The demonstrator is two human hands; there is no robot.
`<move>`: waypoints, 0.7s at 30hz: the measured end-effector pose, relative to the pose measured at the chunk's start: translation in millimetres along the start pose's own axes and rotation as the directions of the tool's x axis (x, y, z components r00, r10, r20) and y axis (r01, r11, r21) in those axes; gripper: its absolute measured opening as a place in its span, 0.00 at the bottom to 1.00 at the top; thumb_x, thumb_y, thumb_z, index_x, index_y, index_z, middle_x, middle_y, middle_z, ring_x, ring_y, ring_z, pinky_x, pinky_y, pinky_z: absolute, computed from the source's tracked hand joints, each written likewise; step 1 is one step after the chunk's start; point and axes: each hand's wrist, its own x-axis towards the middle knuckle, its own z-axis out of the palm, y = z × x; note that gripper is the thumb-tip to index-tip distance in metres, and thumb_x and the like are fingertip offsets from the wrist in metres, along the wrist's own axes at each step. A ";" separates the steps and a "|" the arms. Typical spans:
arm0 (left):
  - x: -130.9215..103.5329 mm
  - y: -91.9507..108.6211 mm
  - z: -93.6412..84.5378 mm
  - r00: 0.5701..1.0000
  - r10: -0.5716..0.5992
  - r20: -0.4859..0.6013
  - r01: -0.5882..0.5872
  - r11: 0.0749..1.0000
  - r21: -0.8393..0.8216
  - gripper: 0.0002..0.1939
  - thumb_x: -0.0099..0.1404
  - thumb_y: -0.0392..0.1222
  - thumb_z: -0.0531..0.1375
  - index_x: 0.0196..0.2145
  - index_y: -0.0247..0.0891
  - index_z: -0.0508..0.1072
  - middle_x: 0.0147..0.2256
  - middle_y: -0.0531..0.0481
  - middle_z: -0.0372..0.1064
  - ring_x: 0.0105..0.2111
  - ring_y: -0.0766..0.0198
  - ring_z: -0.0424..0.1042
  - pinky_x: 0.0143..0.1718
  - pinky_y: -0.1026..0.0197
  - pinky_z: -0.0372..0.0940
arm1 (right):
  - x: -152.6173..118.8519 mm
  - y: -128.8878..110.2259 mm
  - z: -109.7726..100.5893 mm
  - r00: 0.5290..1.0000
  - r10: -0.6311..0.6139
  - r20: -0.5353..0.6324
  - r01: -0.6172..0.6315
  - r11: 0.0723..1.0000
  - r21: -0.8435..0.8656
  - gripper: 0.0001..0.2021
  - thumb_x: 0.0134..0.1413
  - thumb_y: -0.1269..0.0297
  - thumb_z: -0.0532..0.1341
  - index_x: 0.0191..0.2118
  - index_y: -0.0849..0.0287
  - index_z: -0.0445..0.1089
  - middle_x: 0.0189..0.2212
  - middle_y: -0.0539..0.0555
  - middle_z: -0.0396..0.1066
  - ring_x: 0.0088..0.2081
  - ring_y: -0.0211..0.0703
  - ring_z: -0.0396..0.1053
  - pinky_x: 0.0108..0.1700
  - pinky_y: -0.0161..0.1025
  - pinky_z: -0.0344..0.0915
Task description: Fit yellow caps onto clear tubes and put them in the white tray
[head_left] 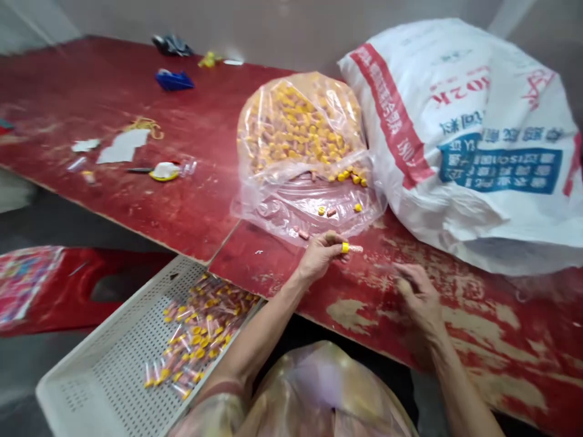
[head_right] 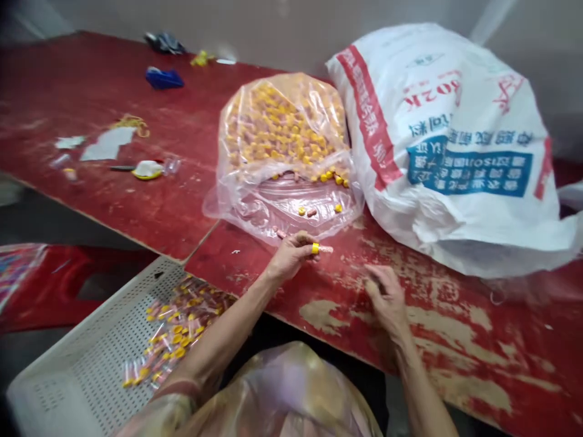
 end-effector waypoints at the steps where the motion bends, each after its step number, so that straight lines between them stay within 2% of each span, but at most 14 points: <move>1: -5.9 -5.7 5.9 0.999 -0.038 0.031 0.037 0.999 0.023 0.18 0.41 0.42 0.71 0.28 0.33 0.71 0.21 0.53 0.71 0.19 0.67 0.71 0.22 0.66 0.65 | -2.6 -2.8 2.2 1.000 -0.004 0.016 0.004 1.000 0.017 0.12 0.62 0.58 0.55 0.47 0.56 0.68 0.40 0.54 0.66 0.42 0.42 0.66 0.43 0.39 0.65; 3: -16.0 -15.2 16.1 0.995 -0.079 0.063 0.077 0.996 0.047 0.16 0.42 0.42 0.70 0.27 0.32 0.71 0.21 0.53 0.70 0.19 0.67 0.71 0.22 0.66 0.65 | -1.4 -9.6 8.6 0.996 -0.043 0.079 0.038 0.997 0.064 0.12 0.61 0.61 0.56 0.48 0.55 0.68 0.40 0.54 0.64 0.42 0.41 0.65 0.42 0.37 0.65; 6: -26.1 -24.0 24.3 0.994 -0.076 0.074 0.072 0.996 0.051 0.16 0.43 0.42 0.70 0.27 0.32 0.70 0.21 0.54 0.70 0.18 0.69 0.70 0.22 0.66 0.66 | 6.8 -18.7 17.7 0.980 -0.120 0.161 0.102 0.988 0.112 0.12 0.61 0.64 0.55 0.49 0.56 0.67 0.40 0.54 0.64 0.41 0.41 0.66 0.41 0.36 0.65; 9: -30.5 -26.9 21.9 0.993 -0.082 0.085 0.074 0.994 0.085 0.17 0.45 0.43 0.69 0.28 0.34 0.67 0.21 0.55 0.69 0.18 0.68 0.69 0.20 0.66 0.65 | 10.2 -22.3 24.6 0.967 -0.161 0.196 0.137 0.982 0.131 0.11 0.59 0.64 0.55 0.46 0.58 0.67 0.38 0.54 0.67 0.38 0.40 0.67 0.38 0.36 0.66; 11: -31.7 -26.1 15.9 0.987 -0.119 0.112 0.103 0.985 0.142 0.16 0.47 0.45 0.68 0.28 0.35 0.66 0.19 0.55 0.69 0.17 0.68 0.69 0.19 0.67 0.65 | 7.4 -22.7 27.7 0.964 -0.139 0.227 0.106 0.983 0.151 0.11 0.58 0.63 0.56 0.45 0.58 0.68 0.37 0.54 0.70 0.35 0.40 0.69 0.37 0.35 0.67; 14: -35.0 -21.9 5.8 0.952 -0.254 0.172 0.205 0.943 0.262 0.17 0.47 0.46 0.68 0.28 0.34 0.66 0.17 0.55 0.68 0.16 0.68 0.68 0.19 0.67 0.64 | -2.6 -23.7 29.7 0.955 -0.005 0.296 -0.069 0.968 0.242 0.12 0.56 0.58 0.58 0.42 0.58 0.70 0.36 0.54 0.72 0.34 0.42 0.71 0.36 0.35 0.68; 16: -38.8 -18.6 0.4 0.912 -0.342 0.226 0.262 0.910 0.323 0.17 0.47 0.46 0.68 0.27 0.34 0.68 0.17 0.55 0.68 0.16 0.69 0.68 0.19 0.68 0.63 | -9.8 -24.0 32.0 0.923 0.130 0.361 -0.246 0.923 0.297 0.14 0.53 0.54 0.61 0.39 0.59 0.72 0.30 0.53 0.71 0.30 0.42 0.70 0.30 0.35 0.68; 18: -41.2 -16.0 -4.4 0.889 -0.364 0.278 0.258 0.900 0.352 0.16 0.47 0.45 0.69 0.27 0.33 0.69 0.18 0.56 0.67 0.16 0.71 0.67 0.19 0.69 0.62 | -15.0 -24.4 38.4 0.866 0.278 0.417 -0.429 0.840 0.331 0.17 0.48 0.51 0.64 0.38 0.59 0.72 0.21 0.50 0.66 0.21 0.39 0.64 0.21 0.33 0.63; 21: -41.1 -14.4 -12.0 0.915 -0.295 0.276 0.192 0.919 0.345 0.16 0.49 0.47 0.68 0.28 0.34 0.69 0.20 0.58 0.67 0.16 0.72 0.66 0.19 0.68 0.62 | -22.5 -31.7 53.0 0.778 0.468 0.419 -0.625 0.641 0.445 0.22 0.42 0.49 0.68 0.39 0.58 0.70 0.14 0.44 0.56 0.14 0.33 0.52 0.13 0.31 0.52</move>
